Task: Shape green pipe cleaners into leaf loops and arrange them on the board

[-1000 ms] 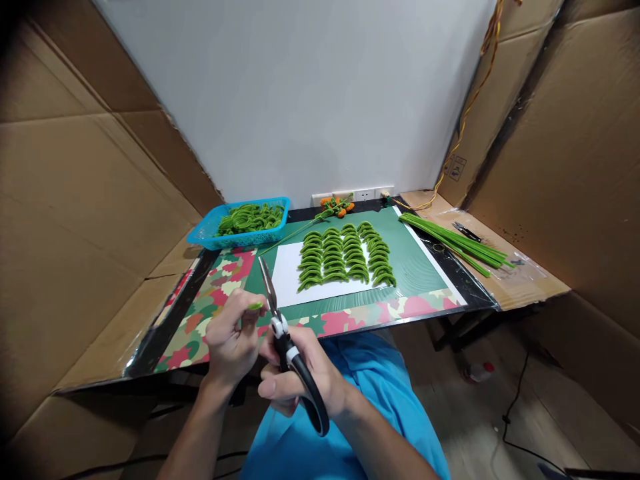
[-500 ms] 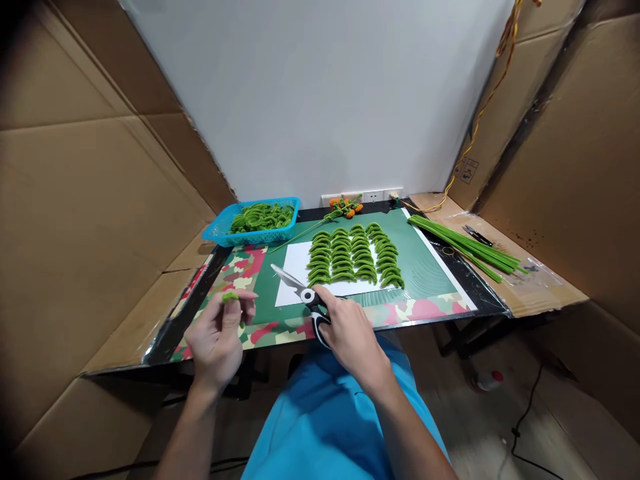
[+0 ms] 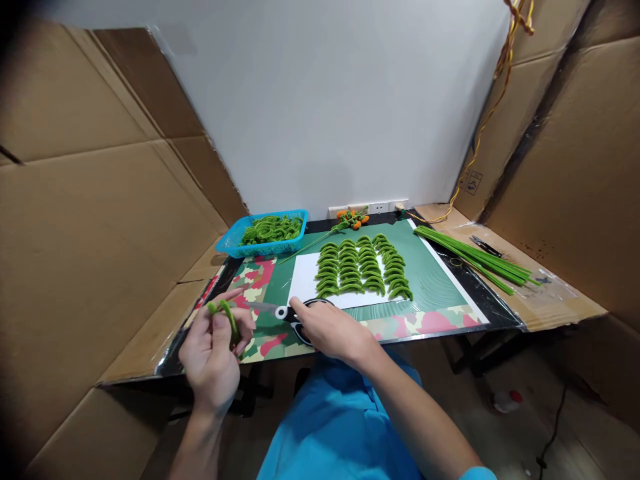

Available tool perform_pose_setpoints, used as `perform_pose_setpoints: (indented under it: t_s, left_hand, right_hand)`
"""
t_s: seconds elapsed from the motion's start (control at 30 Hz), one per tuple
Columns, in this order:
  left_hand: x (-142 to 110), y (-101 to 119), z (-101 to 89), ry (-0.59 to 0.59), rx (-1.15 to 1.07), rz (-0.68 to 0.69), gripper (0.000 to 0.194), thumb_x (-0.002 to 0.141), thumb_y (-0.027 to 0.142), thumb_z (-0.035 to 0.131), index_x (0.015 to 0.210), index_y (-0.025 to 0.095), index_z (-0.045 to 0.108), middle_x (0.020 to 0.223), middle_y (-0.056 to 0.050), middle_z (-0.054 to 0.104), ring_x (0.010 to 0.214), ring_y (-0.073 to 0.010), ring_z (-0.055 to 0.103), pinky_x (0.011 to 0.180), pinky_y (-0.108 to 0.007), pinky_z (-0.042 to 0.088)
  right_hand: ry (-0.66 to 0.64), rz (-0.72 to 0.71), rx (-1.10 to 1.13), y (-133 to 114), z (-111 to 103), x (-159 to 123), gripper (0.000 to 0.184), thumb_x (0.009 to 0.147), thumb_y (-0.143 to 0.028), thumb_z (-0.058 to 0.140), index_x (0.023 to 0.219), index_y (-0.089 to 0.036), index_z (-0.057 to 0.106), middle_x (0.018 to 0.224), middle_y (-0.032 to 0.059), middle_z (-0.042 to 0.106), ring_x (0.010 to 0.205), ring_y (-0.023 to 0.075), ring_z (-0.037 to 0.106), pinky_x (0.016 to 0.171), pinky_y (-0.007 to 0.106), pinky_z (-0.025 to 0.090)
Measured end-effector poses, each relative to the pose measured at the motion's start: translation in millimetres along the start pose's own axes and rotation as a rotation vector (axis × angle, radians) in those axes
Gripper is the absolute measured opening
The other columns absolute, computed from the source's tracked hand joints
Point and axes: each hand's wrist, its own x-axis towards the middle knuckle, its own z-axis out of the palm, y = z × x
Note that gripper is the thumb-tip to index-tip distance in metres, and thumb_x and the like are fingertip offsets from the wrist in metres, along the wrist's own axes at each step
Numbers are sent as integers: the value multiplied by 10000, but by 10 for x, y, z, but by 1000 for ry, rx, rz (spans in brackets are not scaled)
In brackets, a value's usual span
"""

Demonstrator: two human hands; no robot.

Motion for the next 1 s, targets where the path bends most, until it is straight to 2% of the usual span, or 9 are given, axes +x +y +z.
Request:
perform_pose_setpoints:
  t_s: [0.1, 0.23, 0.4, 0.5, 0.63, 0.77, 0.9, 1.0]
  left_hand:
    - [6, 27, -3, 48, -90, -39, 263, 1012, 420, 698, 1152, 202, 651, 700, 8, 653, 453, -69, 453, 389, -149, 324]
    - [32, 83, -13, 100, -235, -157, 256, 946, 365, 787, 1076, 217, 623, 712, 30, 652, 407, -39, 407, 382, -130, 316]
    - [82, 90, -30, 99, -314, -272, 298, 902, 347, 827, 1084, 202, 641, 750, 36, 638, 377, -6, 364, 369, -116, 297]
    - [153, -1, -74, 100, -334, -324, 279, 900, 340, 824, 1031, 199, 622, 765, 42, 620, 385, 1, 366, 367, -107, 294]
    - [358, -231, -171, 62, -317, -377, 300, 895, 382, 816, 1018, 185, 626, 787, 44, 587, 391, 6, 357, 352, -99, 275]
    - [565, -419, -211, 36, -260, -443, 354, 852, 427, 837, 989, 163, 644, 828, 52, 532, 390, 24, 303, 325, -90, 187]
    - [609, -477, -145, -22, -237, -466, 361, 831, 443, 846, 970, 163, 666, 839, 49, 511, 402, 21, 290, 338, -105, 164]
    - [580, -515, -74, -103, -64, -424, 359, 921, 531, 724, 970, 179, 675, 806, 39, 509, 411, -13, 280, 357, -152, 163]
  right_hand:
    - [14, -16, -62, -67, -43, 115, 303, 1019, -66, 489, 1280, -207, 551, 992, 99, 731, 849, 242, 686, 656, 303, 317]
    - [43, -31, -136, -174, -49, 198, 251, 1035, -71, 486, 1206, -199, 617, 995, 105, 744, 903, 251, 736, 658, 302, 378]
    - [57, -72, -296, -342, 8, 184, 335, 970, -12, 563, 1288, -114, 594, 979, 126, 738, 915, 270, 737, 698, 317, 476]
    - [55, -47, -385, -440, 14, 166, 339, 953, 19, 577, 1281, -61, 598, 980, 152, 729, 933, 280, 730, 733, 332, 525]
    - [30, 2, -419, -490, -10, 167, 228, 988, 7, 553, 1160, -87, 670, 1038, 164, 733, 978, 284, 720, 759, 340, 556]
    - [23, -18, -391, -410, 33, 183, 206, 952, 5, 589, 1071, -111, 710, 1048, 140, 729, 983, 284, 703, 750, 354, 567]
    - [190, -36, -287, -309, 54, 145, 184, 1008, -104, 600, 1106, -184, 733, 1042, 120, 746, 1013, 280, 694, 842, 386, 577]
    - [324, -111, -15, -343, -103, -3, 212, 1051, -232, 608, 1191, -316, 744, 1026, 57, 774, 987, 244, 728, 835, 352, 599]
